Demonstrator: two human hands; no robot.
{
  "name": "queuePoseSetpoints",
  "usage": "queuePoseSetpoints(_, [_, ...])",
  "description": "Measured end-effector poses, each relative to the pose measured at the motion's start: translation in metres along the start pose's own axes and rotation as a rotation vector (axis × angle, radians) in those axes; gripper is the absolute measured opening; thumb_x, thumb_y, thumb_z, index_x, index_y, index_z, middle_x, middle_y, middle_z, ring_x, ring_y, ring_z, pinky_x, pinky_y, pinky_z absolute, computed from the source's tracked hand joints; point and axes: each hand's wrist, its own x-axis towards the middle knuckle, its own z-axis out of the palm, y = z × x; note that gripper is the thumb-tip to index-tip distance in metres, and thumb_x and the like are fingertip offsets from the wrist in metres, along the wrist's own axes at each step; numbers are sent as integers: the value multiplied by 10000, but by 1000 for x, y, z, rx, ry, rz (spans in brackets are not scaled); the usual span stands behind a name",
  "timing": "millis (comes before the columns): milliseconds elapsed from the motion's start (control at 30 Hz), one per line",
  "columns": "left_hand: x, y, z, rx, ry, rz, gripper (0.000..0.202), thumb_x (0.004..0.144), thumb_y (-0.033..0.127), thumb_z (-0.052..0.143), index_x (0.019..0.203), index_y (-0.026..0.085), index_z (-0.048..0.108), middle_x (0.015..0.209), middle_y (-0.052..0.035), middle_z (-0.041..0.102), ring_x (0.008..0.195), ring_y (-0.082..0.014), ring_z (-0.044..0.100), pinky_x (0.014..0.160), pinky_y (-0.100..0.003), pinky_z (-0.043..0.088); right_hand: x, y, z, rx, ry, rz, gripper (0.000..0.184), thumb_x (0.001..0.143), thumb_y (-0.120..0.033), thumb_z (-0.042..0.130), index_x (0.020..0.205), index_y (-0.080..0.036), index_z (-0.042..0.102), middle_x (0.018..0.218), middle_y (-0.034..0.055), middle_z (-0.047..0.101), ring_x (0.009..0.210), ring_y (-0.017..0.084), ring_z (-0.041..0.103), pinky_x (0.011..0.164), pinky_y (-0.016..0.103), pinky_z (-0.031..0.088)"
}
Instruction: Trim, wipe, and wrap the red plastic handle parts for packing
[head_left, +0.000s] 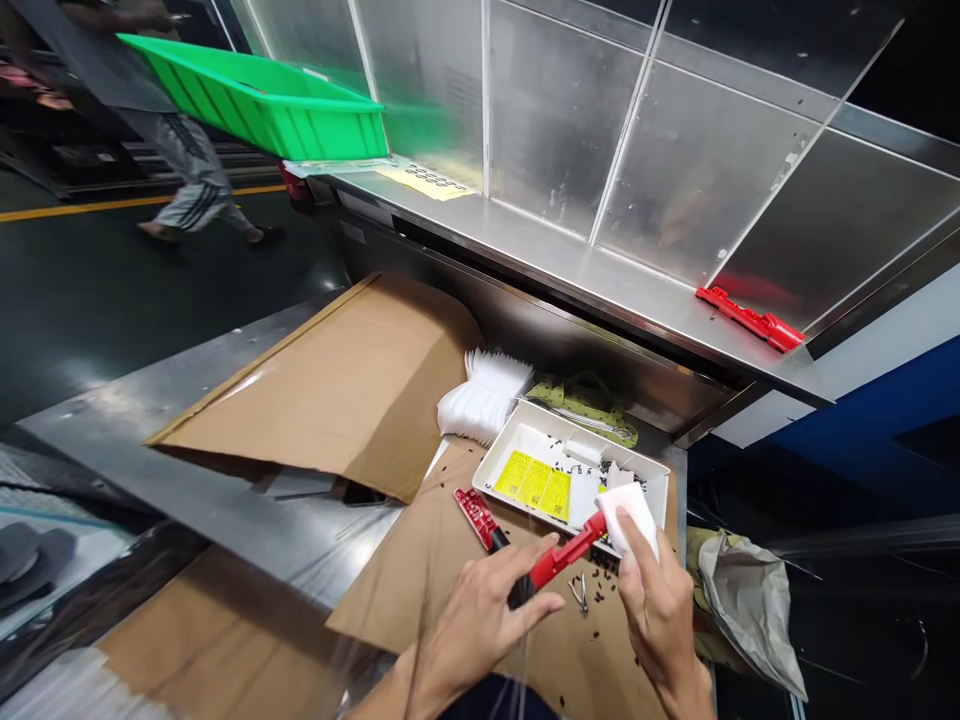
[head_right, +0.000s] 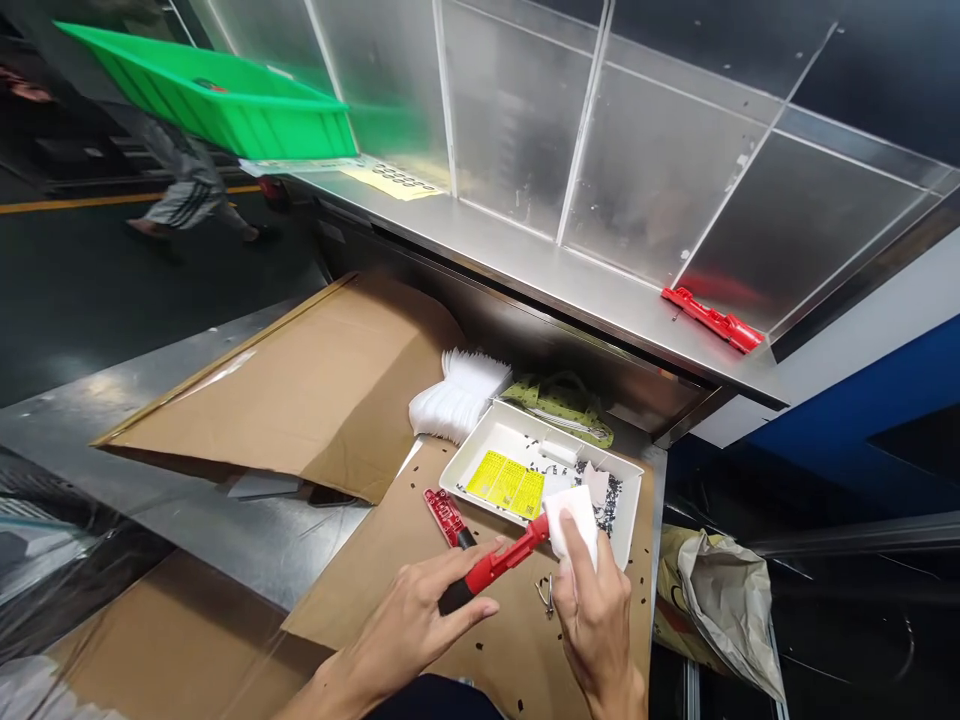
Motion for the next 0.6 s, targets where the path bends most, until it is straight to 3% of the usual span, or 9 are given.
queuePoseSetpoints(33, [0,-1,-1,-67,-12,-24,535,777,569,702,1203,246,708,1081,-104,747,1016,-302,679,902,-348,512,0,6,-4,-17,6,26,411,1011,-289,361,1333,-175,591,1062,133,667,727,176,657,579,263,526])
queuePoseSetpoints(100, [0,-4,-2,-305,-107,-126,662,783,669,627,1266,217,661,787,-66,726,681,-222,682,624,-280,540,-1,17,-9,-67,52,108,434,1017,-315,347,1363,-173,567,1053,131,655,707,177,642,561,267,509])
queuePoseSetpoints(167, [0,-6,-2,-608,-244,-276,824,785,745,548,1404,202,517,578,8,603,397,-125,515,386,-208,397,-2,22,-9,-76,74,152,454,1017,-329,345,1404,-174,525,1085,136,637,716,180,633,569,273,506])
queuePoseSetpoints(200, [1,-7,-2,-739,-295,-350,875,789,753,532,1459,201,430,542,32,564,339,-95,444,340,-183,328,-3,21,-6,-53,62,133,458,1013,-330,352,1417,-182,510,1110,136,628,723,179,630,584,275,509])
queuePoseSetpoints(300, [1,-6,-2,-970,-353,-511,924,818,706,545,1526,184,258,534,43,556,316,-58,405,312,-137,230,-5,9,7,36,22,-1,462,1001,-308,364,1429,-198,497,1135,136,622,705,172,620,599,275,512])
queuePoseSetpoints(400, [0,-2,-3,-1063,-395,-568,927,842,694,516,1538,176,191,508,59,532,291,-46,364,302,-129,181,-4,-8,18,65,63,-40,458,996,-251,345,1417,-173,509,1030,130,638,622,157,584,547,260,496])
queuePoseSetpoints(467, [0,0,-4,-1027,-366,-531,931,831,710,521,1539,199,197,519,61,541,299,-44,373,312,-123,215,-2,-16,19,72,46,-83,431,990,-227,358,1364,-177,565,946,108,635,593,148,567,531,247,492])
queuePoseSetpoints(600, [-1,-5,0,-749,-297,-358,1029,734,798,558,1520,186,303,541,38,564,347,-83,485,336,-146,334,6,-19,9,27,57,-106,392,974,-199,396,1284,-148,630,850,87,612,564,140,547,503,234,475])
